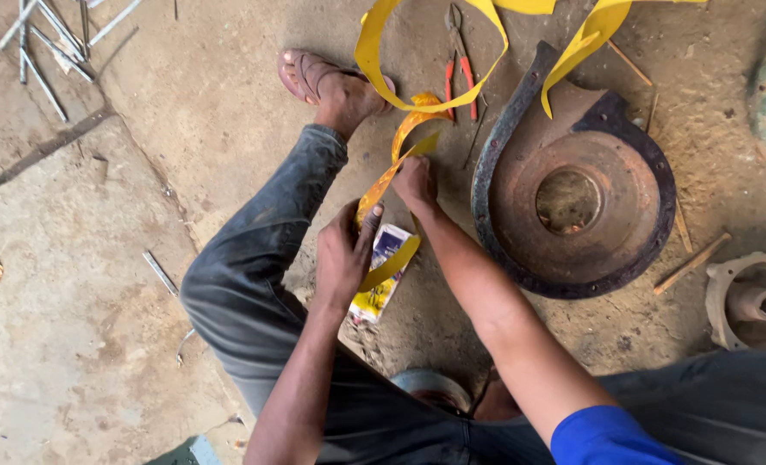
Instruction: The person sits on the floor and uses red-handled scissors to cut a long strip of yellow material. They trim the strip to a specific length and then place it around a curved metal part on the floor.
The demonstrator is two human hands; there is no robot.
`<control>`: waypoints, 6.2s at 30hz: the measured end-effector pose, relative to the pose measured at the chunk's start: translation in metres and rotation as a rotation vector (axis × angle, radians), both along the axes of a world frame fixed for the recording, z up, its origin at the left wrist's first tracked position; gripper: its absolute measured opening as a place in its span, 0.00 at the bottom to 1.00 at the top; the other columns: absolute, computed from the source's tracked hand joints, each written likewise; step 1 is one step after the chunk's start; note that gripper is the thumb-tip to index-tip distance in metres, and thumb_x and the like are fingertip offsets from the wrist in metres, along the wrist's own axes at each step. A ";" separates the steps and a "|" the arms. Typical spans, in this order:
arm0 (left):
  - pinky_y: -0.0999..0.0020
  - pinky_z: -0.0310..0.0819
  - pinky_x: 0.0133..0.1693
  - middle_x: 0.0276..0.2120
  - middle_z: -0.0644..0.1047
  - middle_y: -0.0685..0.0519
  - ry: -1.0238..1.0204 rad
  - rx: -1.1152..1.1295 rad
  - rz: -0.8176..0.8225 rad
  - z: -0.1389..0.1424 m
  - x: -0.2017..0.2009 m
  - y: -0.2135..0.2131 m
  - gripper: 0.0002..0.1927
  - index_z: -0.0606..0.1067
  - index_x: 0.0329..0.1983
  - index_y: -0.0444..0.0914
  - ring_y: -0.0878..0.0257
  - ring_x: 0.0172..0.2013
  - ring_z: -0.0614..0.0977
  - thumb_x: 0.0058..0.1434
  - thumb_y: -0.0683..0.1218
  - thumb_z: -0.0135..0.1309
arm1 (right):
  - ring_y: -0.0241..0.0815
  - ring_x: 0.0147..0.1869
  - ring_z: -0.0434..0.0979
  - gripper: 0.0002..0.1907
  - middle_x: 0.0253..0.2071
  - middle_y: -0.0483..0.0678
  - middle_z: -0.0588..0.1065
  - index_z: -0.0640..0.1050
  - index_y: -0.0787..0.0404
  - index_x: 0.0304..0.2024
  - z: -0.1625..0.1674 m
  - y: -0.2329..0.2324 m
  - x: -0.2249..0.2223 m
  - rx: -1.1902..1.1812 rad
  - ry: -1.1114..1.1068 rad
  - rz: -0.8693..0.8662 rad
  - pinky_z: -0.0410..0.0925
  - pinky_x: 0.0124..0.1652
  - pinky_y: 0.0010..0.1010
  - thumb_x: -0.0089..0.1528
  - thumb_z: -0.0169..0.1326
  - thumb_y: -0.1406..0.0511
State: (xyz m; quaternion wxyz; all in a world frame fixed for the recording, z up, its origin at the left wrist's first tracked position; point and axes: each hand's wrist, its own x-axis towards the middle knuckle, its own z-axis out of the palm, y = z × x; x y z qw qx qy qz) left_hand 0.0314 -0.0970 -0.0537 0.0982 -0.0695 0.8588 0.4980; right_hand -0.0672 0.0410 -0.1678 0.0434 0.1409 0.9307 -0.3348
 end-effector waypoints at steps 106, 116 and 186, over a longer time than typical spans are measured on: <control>0.60 0.77 0.41 0.36 0.84 0.43 0.065 -0.017 -0.096 -0.047 0.001 0.238 0.17 0.82 0.44 0.34 0.53 0.37 0.85 0.54 0.48 0.68 | 0.38 0.43 0.83 0.16 0.41 0.48 0.83 0.82 0.60 0.42 0.092 0.424 0.156 -0.047 -0.125 -0.403 0.74 0.46 0.29 0.52 0.72 0.69; 0.68 0.76 0.36 0.32 0.84 0.51 -0.134 0.237 0.172 -0.051 0.008 0.222 0.14 0.82 0.40 0.34 0.66 0.30 0.81 0.54 0.45 0.69 | 0.38 0.40 0.82 0.13 0.38 0.48 0.82 0.82 0.60 0.39 0.085 0.427 0.152 0.008 -0.049 -0.416 0.74 0.44 0.30 0.54 0.71 0.69; 0.47 0.38 0.72 0.72 0.62 0.48 0.481 -0.527 -1.061 -0.099 0.131 0.241 0.30 0.58 0.75 0.44 0.49 0.73 0.57 0.73 0.58 0.37 | 0.48 0.84 0.27 0.65 0.82 0.40 0.30 0.40 0.49 0.79 0.079 0.397 0.195 0.585 -0.442 0.358 0.40 0.72 0.61 0.49 0.51 0.33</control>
